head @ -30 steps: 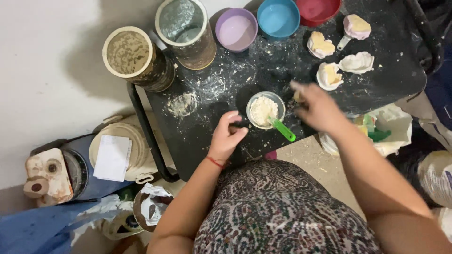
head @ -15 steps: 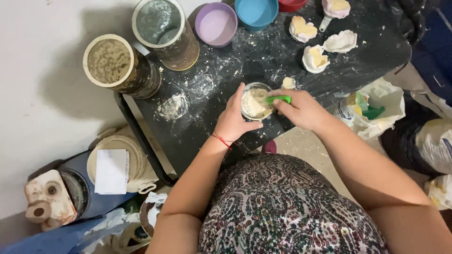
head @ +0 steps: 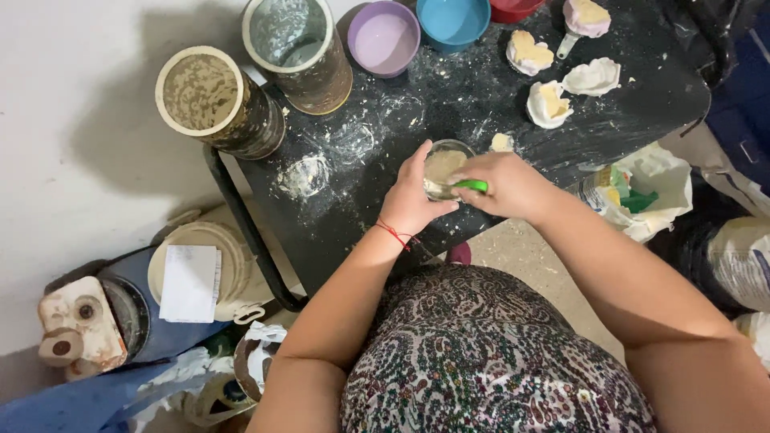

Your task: The person mixes a white powder with a liquid in a small container using a green spatula. They then scoop the resulting paste into several small, flower-shaped molds placed on the table.

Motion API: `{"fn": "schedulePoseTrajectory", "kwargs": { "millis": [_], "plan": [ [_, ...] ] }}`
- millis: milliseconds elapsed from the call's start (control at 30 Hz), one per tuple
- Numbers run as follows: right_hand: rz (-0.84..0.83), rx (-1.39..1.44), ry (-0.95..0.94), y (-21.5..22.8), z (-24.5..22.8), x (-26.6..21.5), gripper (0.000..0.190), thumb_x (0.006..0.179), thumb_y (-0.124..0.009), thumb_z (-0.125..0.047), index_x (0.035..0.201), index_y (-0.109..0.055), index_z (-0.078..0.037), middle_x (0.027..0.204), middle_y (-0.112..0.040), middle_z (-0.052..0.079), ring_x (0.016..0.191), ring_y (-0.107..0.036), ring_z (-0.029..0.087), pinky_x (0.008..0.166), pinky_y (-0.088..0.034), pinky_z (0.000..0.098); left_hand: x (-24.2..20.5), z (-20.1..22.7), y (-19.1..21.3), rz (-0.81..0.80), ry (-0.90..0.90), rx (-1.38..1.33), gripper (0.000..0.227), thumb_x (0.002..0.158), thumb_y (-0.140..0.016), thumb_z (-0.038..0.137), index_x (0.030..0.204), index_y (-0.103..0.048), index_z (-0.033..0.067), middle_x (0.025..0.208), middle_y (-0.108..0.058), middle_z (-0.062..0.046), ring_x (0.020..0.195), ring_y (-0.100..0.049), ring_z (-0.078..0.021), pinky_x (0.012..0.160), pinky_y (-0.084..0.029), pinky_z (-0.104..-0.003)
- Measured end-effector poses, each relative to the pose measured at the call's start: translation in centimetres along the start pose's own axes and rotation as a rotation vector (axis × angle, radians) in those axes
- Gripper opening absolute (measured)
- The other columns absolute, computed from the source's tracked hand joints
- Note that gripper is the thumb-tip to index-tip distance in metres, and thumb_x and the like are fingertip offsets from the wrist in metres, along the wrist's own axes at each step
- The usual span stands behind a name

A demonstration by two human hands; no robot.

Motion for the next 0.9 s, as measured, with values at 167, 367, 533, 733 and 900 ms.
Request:
{"fn": "schedulePoseTrajectory", "kwargs": {
  "millis": [167, 367, 533, 733, 900],
  "plan": [
    [-0.017, 0.026, -0.022, 0.7, 2.5, 0.4, 0.018, 0.094, -0.072, -0.016, 0.104, -0.075, -0.002, 0.086, -0.074, 0.019, 0.079, -0.073, 0.039, 0.071, -0.059, 0.0495, 0.3, -0.7, -0.5, 0.017, -0.003, -0.051, 0.120, 0.075, -0.091, 0.039, 0.168, -0.016, 0.0273, 0.163, -0.030, -0.028, 0.137, -0.050, -0.0561, 0.113, -0.046, -0.061],
    [0.034, 0.166, -0.031, 0.3, 3.1, -1.3, 0.020, 0.089, -0.075, -0.013, 0.104, -0.073, 0.000, 0.095, -0.075, 0.026, 0.089, -0.072, 0.049, 0.073, -0.058, 0.0569, 0.8, -0.8, -0.9, 0.025, 0.036, -0.083, 0.120, 0.076, -0.089, 0.035, 0.169, -0.013, 0.0290, 0.165, -0.027, -0.027, 0.135, -0.051, -0.0573, 0.114, -0.045, -0.060],
    [-0.053, 0.134, -0.088, -0.3, 2.2, -0.5, 0.016, 0.094, -0.071, -0.014, 0.105, -0.079, -0.006, 0.092, -0.076, 0.021, 0.079, -0.076, 0.033, 0.086, -0.062, 0.0468, -0.2, 0.5, -0.6, 0.025, 0.036, -0.100, 0.120, 0.076, -0.090, 0.029, 0.168, -0.014, 0.0258, 0.163, -0.029, -0.029, 0.136, -0.050, -0.0578, 0.114, -0.047, -0.059],
    [-0.041, 0.111, 0.002, 2.6, 2.7, 1.0, 0.016, 0.095, -0.069, -0.010, 0.102, -0.075, 0.003, 0.088, -0.074, 0.024, 0.081, -0.075, 0.040, 0.079, -0.061, 0.0525, 0.3, -0.4, -0.9, 0.020, 0.038, -0.089, 0.121, 0.076, -0.089, 0.032, 0.169, -0.012, 0.0289, 0.165, -0.027, -0.027, 0.137, -0.050, -0.0568, 0.115, -0.045, -0.061],
    [-0.017, 0.216, 0.014, 1.6, 2.6, -0.9, 0.014, 0.088, -0.075, -0.007, 0.098, -0.075, 0.002, 0.084, -0.074, 0.024, 0.079, -0.074, 0.046, 0.072, -0.058, 0.0581, 0.8, -1.1, -1.5, 0.045, 0.035, -0.128, 0.116, 0.079, -0.087, 0.031, 0.169, -0.014, 0.0265, 0.164, -0.028, -0.027, 0.137, -0.049, -0.0579, 0.113, -0.046, -0.061]
  ]
}}
Point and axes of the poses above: each hand's wrist, its own x-axis towards the middle knuckle, its own y-axis out of the back of the hand, z = x × y, the point moved 2 cm from there along x, towards the middle knuckle
